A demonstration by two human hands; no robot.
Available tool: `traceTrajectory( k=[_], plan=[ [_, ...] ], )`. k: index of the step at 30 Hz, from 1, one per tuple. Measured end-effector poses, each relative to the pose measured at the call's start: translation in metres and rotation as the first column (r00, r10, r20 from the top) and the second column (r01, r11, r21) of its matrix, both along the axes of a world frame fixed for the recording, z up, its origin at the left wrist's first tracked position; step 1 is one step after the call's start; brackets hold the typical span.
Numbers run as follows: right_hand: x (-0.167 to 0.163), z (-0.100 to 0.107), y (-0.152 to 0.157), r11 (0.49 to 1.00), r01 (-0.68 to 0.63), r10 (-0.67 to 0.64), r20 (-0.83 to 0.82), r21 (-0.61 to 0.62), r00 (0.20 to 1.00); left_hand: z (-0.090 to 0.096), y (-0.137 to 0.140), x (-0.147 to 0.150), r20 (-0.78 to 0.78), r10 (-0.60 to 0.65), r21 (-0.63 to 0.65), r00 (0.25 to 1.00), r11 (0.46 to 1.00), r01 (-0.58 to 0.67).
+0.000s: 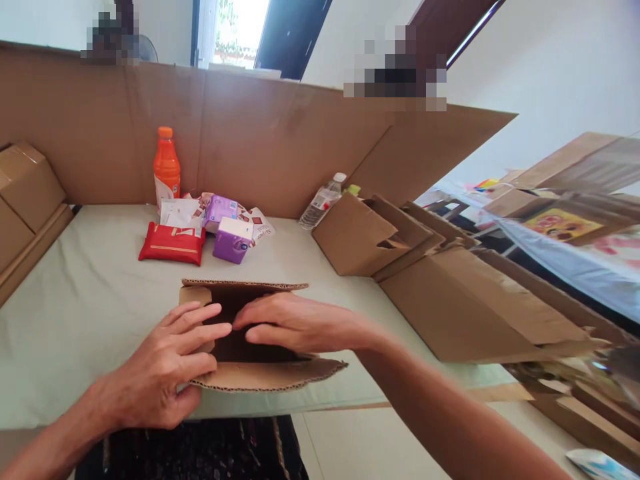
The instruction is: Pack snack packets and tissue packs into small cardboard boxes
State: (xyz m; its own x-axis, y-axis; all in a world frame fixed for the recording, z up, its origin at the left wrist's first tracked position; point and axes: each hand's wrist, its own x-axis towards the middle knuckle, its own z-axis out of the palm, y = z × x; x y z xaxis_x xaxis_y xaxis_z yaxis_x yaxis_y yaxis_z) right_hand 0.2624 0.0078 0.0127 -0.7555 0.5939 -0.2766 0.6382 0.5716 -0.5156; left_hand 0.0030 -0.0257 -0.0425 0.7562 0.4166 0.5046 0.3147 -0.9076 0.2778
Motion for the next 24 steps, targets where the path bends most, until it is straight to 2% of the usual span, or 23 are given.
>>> traceTrajectory(
  k=[1, 3, 4, 6, 9, 11, 14, 17, 19, 21, 24],
  plan=[
    [-0.01, 0.001, 0.004, 0.999, -0.023, 0.019, 0.161, 0.022, 0.987, 0.006, 0.006, 0.001, -0.052, -0.047, -0.017, 0.998, 0.999, 0.046],
    [-0.025, 0.004, 0.004, 0.995, -0.062, 0.024, 0.421, 0.077, 0.907, 0.018, 0.017, 0.002, -0.141, -0.103, -0.056, 0.985, 0.994, 0.095],
    [-0.027, 0.007, 0.001, 0.991, -0.078, 0.018, 0.488, 0.104, 0.873, 0.023, 0.021, 0.003, -0.18, -0.11, -0.069, 0.977, 0.993, 0.099],
    [-0.018, 0.01, -0.007, 0.982, -0.074, -0.024, 0.504, 0.172, 0.863, 0.03, 0.025, 0.004, -0.247, -0.099, -0.063, 0.964, 0.994, 0.086],
    [0.023, 0.004, -0.02, 0.947, 0.07, -0.186, 0.358, 0.313, 0.915, 0.031, 0.023, 0.004, -0.258, -0.048, -0.004, 0.965, 0.999, 0.049],
    [0.056, -0.009, -0.026, 0.919, 0.206, -0.276, 0.175, 0.337, 0.945, 0.025, 0.018, 0.002, -0.184, 0.011, 0.032, 0.983, 0.999, -0.005],
    [0.092, -0.026, -0.029, 0.907, 0.383, -0.37, -0.101, 0.175, 0.923, 0.012, 0.008, -0.002, -0.049, 0.107, 0.055, 0.993, 0.993, -0.104],
    [0.107, -0.024, -0.018, 0.862, 0.507, -0.488, -0.235, 0.024, 0.841, -0.001, -0.003, -0.004, 0.055, 0.156, 0.081, 0.986, 0.984, -0.16],
    [0.104, -0.013, 0.005, 0.812, 0.58, -0.539, -0.308, 0.056, 0.784, -0.008, -0.009, -0.003, 0.1, 0.191, 0.093, 0.976, 0.975, -0.2],
    [0.092, 0.0, 0.041, 0.758, 0.625, -0.536, -0.369, 0.183, 0.759, -0.014, -0.014, -0.001, 0.128, 0.23, 0.086, 0.965, 0.967, -0.242],
    [0.058, 0.003, 0.111, 0.685, 0.582, -0.504, -0.292, 0.438, 0.813, -0.02, -0.018, 0.002, 0.162, 0.289, 0.059, 0.944, 0.952, -0.301]
  ],
)
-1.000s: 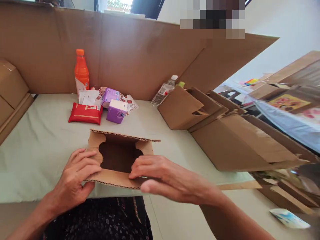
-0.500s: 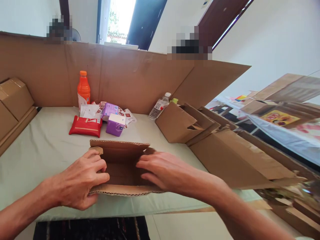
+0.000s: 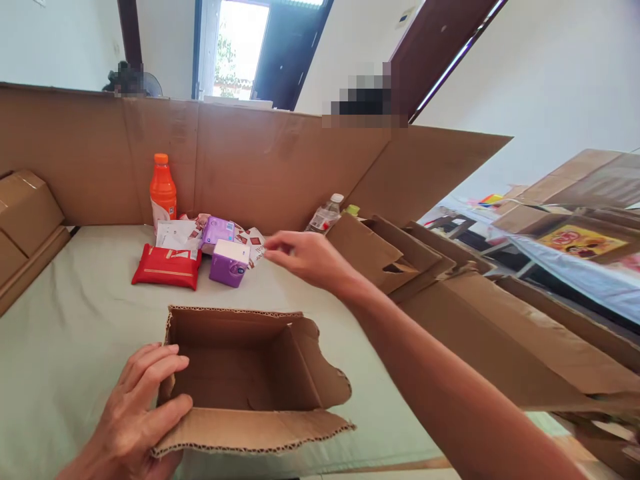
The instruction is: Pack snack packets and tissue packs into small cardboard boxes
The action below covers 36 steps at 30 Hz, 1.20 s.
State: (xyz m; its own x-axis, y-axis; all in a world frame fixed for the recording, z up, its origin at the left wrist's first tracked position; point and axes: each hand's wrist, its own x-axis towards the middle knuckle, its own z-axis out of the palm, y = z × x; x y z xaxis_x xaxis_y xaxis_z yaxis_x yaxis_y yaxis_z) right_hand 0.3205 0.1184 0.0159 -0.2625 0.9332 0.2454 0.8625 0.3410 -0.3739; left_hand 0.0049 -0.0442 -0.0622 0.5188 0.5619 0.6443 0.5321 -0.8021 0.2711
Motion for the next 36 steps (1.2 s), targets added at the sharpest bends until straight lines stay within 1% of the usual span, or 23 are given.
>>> traceTrajectory(
  k=[2, 4, 6, 8, 10, 11, 12, 13, 14, 15, 16, 18, 19, 20, 22, 23, 25, 27, 28, 30, 33, 34, 36],
  plan=[
    [-0.027, -0.01, 0.044, 1.0, 0.007, -0.001, 0.238, -0.023, 0.971, -0.002, -0.001, 0.002, 0.014, 0.033, -0.004, 0.999, 0.999, -0.033],
    [-0.05, -0.026, 0.076, 0.996, 0.037, -0.004, 0.386, -0.078, 0.922, -0.002, -0.002, 0.003, 0.018, 0.051, 0.0, 0.999, 0.999, -0.051],
    [-0.064, -0.04, 0.091, 0.989, 0.067, -0.006, 0.425, -0.128, 0.905, -0.002, -0.002, 0.003, 0.017, 0.054, -0.013, 0.998, 0.998, -0.053],
    [-0.066, -0.047, 0.087, 0.982, 0.085, -0.003, 0.433, -0.171, 0.902, -0.002, -0.003, 0.002, 0.02, 0.056, -0.037, 0.998, 0.998, -0.055],
    [-0.056, -0.04, 0.067, 0.978, 0.119, -0.04, 0.406, -0.17, 0.913, -0.003, -0.003, 0.002, 0.023, 0.057, -0.059, 0.998, 0.997, -0.056],
    [-0.048, -0.032, 0.052, 0.98, 0.139, -0.082, 0.347, -0.144, 0.934, -0.003, -0.003, 0.002, 0.025, 0.052, -0.064, 0.998, 0.997, -0.05],
    [-0.038, -0.02, 0.034, 0.981, 0.165, -0.135, 0.249, -0.102, 0.959, -0.004, -0.003, 0.002, 0.029, 0.047, -0.067, 0.998, 0.997, -0.045],
    [-0.027, -0.006, 0.013, 0.98, 0.194, -0.19, 0.085, -0.039, 0.978, -0.005, -0.003, 0.003, 0.032, 0.041, -0.072, 0.999, 0.997, -0.038],
    [-0.017, 0.009, -0.009, 0.982, 0.186, -0.185, -0.071, 0.014, 0.98, -0.007, -0.003, 0.003, 0.035, 0.034, -0.076, 0.999, 0.997, -0.031],
    [-0.008, 0.025, -0.032, 0.976, 0.197, -0.172, -0.237, 0.088, 0.956, -0.008, -0.002, 0.004, 0.042, 0.029, -0.08, 0.999, 0.996, -0.026],
    [-0.001, 0.04, -0.055, 0.97, 0.206, -0.144, -0.374, 0.13, 0.916, -0.009, -0.002, 0.004, 0.049, 0.03, -0.086, 0.998, 0.996, -0.026],
    [0.006, 0.062, -0.096, 0.988, 0.142, -0.099, -0.467, 0.058, 0.879, -0.011, -0.002, 0.006, 0.061, 0.034, -0.097, 0.998, 0.995, -0.028],
    [0.005, 0.068, -0.112, 0.994, 0.104, -0.082, -0.448, 0.025, 0.89, -0.012, -0.002, 0.006, 0.065, 0.037, -0.096, 0.997, 0.995, -0.031],
    [0.0, 0.07, -0.124, 0.997, 0.074, -0.068, -0.384, 0.001, 0.921, -0.012, -0.001, 0.007, 0.069, 0.043, -0.092, 0.997, 0.995, -0.036],
    [-0.017, 0.065, -0.135, 0.999, 0.047, -0.049, -0.154, -0.019, 0.987, -0.012, -0.002, 0.008, 0.068, 0.053, -0.08, 0.996, 0.996, -0.047],
    [-0.029, 0.058, -0.136, 0.999, 0.042, -0.042, -0.012, -0.033, 0.999, -0.012, -0.002, 0.008, 0.07, 0.057, -0.07, 0.996, 0.996, -0.052],
    [-0.056, 0.04, -0.13, 0.995, 0.028, -0.004, 0.24, -0.097, 0.971, -0.013, -0.003, 0.008, 0.076, 0.064, -0.051, 0.995, 0.997, -0.06],
    [-0.08, 0.02, -0.122, 0.985, 0.011, 0.059, 0.389, -0.174, 0.919, -0.014, -0.005, 0.009, 0.079, 0.072, -0.031, 0.994, 0.997, -0.07],
    [-0.09, 0.011, -0.118, 0.98, 0.007, 0.079, 0.425, -0.198, 0.902, -0.015, -0.005, 0.009, 0.077, 0.082, -0.022, 0.994, 0.997, -0.081],
    [-0.104, -0.004, -0.113, 0.971, 0.014, 0.094, 0.433, -0.239, 0.897, -0.017, -0.004, 0.01, 0.076, 0.11, 0.001, 0.991, 0.994, -0.111],
    [-0.113, -0.016, -0.108, 0.941, 0.032, 0.082, 0.321, -0.337, 0.944, -0.021, -0.002, 0.01, 0.083, 0.134, 0.044, 0.988, 0.989, -0.138],
    [-0.114, -0.018, -0.106, 0.916, 0.038, 0.079, 0.272, -0.4, 0.959, -0.022, -0.001, 0.01, 0.088, 0.127, 0.055, 0.988, 0.99, -0.133],
    [-0.114, -0.019, -0.101, 0.838, 0.061, 0.067, 0.214, -0.543, 0.975, -0.024, 0.001, 0.009, 0.1, 0.108, 0.062, 0.989, 0.991, -0.115]
  ],
)
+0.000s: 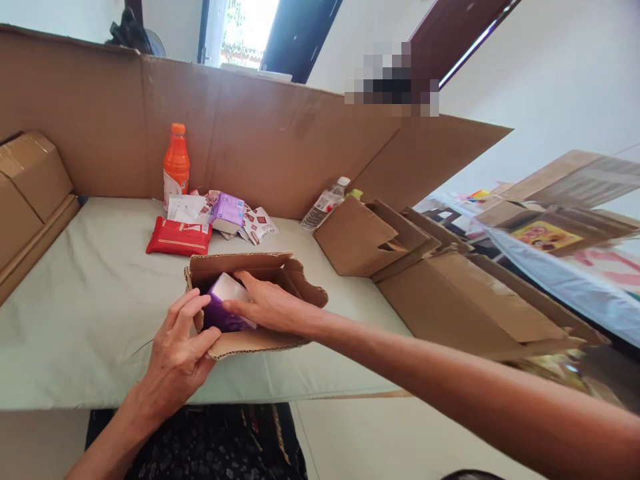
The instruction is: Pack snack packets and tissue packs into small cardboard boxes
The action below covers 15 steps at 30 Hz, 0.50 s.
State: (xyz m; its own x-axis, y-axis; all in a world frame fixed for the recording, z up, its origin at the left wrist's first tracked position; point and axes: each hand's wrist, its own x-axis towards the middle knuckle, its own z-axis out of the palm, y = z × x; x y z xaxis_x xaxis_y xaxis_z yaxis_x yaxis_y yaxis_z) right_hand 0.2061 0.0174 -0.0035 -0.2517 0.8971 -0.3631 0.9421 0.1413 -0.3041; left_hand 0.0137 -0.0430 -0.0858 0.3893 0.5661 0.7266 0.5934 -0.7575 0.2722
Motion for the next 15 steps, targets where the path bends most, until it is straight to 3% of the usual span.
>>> traceTrajectory(
  k=[3, 9, 13, 15],
  plan=[
    [-0.002, 0.0, 0.011, 0.991, 0.04, -0.036, 0.035, -0.13, 0.999, -0.001, 0.002, -0.001, 0.018, -0.018, -0.003, 1.0, 1.0, 0.018],
    [-0.007, -0.001, 0.018, 1.0, -0.029, 0.029, 0.095, -0.004, 0.995, -0.002, 0.003, -0.002, -0.009, -0.027, -0.011, 1.0, 1.0, 0.027],
    [-0.004, -0.003, 0.016, 0.999, 0.009, -0.011, 0.054, 0.042, 0.999, -0.002, 0.006, -0.002, -0.017, -0.043, -0.026, 0.999, 0.999, 0.042],
    [-0.006, -0.004, 0.019, 0.999, 0.054, -0.054, 0.018, 0.002, 0.998, -0.001, 0.008, -0.002, -0.013, -0.049, -0.029, 0.999, 0.998, 0.049]
  ],
)
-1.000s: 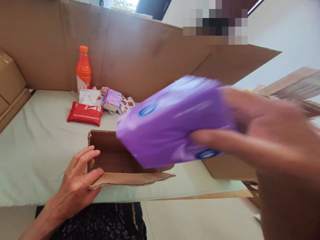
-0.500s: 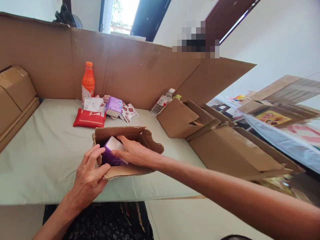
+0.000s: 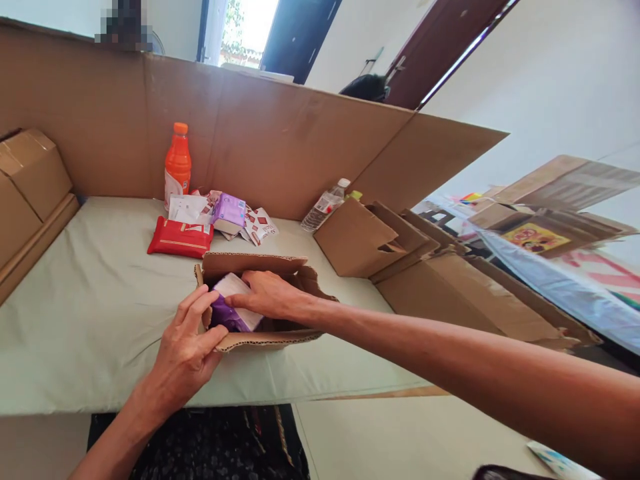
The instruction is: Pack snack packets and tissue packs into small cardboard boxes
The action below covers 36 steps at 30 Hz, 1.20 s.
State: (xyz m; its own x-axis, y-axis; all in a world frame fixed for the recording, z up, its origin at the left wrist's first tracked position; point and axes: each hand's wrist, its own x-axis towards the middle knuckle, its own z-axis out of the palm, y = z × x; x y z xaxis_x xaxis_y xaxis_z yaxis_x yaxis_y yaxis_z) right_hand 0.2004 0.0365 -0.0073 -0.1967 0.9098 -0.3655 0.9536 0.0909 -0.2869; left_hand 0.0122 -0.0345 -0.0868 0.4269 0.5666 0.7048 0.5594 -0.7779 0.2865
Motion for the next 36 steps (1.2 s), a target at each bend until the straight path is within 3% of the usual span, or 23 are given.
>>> traceTrajectory(
  k=[4, 7, 13, 17, 22, 25, 30, 36],
  plan=[
    [-0.006, -0.001, 0.007, 0.984, 0.068, -0.085, -0.1, -0.164, 0.991, 0.001, 0.004, 0.002, 0.017, -0.011, 0.018, 1.0, 1.0, 0.011],
    [-0.005, -0.003, 0.009, 0.987, 0.058, -0.076, -0.115, -0.153, 0.99, 0.001, 0.004, 0.003, 0.001, -0.005, 0.011, 1.0, 1.0, 0.005],
    [0.009, -0.004, 0.012, 0.958, 0.198, -0.231, -0.151, -0.208, 0.961, 0.001, 0.005, 0.004, 0.009, -0.006, -0.002, 1.0, 1.0, 0.006],
    [0.007, 0.003, 0.011, 0.965, 0.065, -0.095, -0.11, -0.253, 0.989, 0.0, 0.006, 0.004, 0.021, -0.016, -0.003, 1.0, 1.0, 0.016],
    [-0.009, 0.003, 0.0, 0.993, -0.078, 0.08, 0.016, -0.088, 0.997, -0.001, 0.005, 0.003, -0.001, -0.022, 0.01, 1.0, 1.0, 0.022],
    [-0.011, 0.006, -0.003, 0.986, -0.15, 0.156, 0.096, -0.07, 0.983, 0.0, 0.006, 0.003, -0.021, -0.01, 0.013, 1.0, 1.0, 0.011],
    [0.007, 0.013, 0.001, 0.886, -0.461, 0.452, 0.123, 0.057, 0.883, 0.002, 0.007, 0.004, -0.009, -0.006, 0.006, 1.0, 1.0, 0.006],
    [0.01, -0.007, 0.022, 0.843, -0.538, 0.538, -0.031, 0.001, 0.842, 0.003, 0.009, 0.006, -0.026, -0.02, 0.016, 0.999, 1.0, 0.02]
  ],
)
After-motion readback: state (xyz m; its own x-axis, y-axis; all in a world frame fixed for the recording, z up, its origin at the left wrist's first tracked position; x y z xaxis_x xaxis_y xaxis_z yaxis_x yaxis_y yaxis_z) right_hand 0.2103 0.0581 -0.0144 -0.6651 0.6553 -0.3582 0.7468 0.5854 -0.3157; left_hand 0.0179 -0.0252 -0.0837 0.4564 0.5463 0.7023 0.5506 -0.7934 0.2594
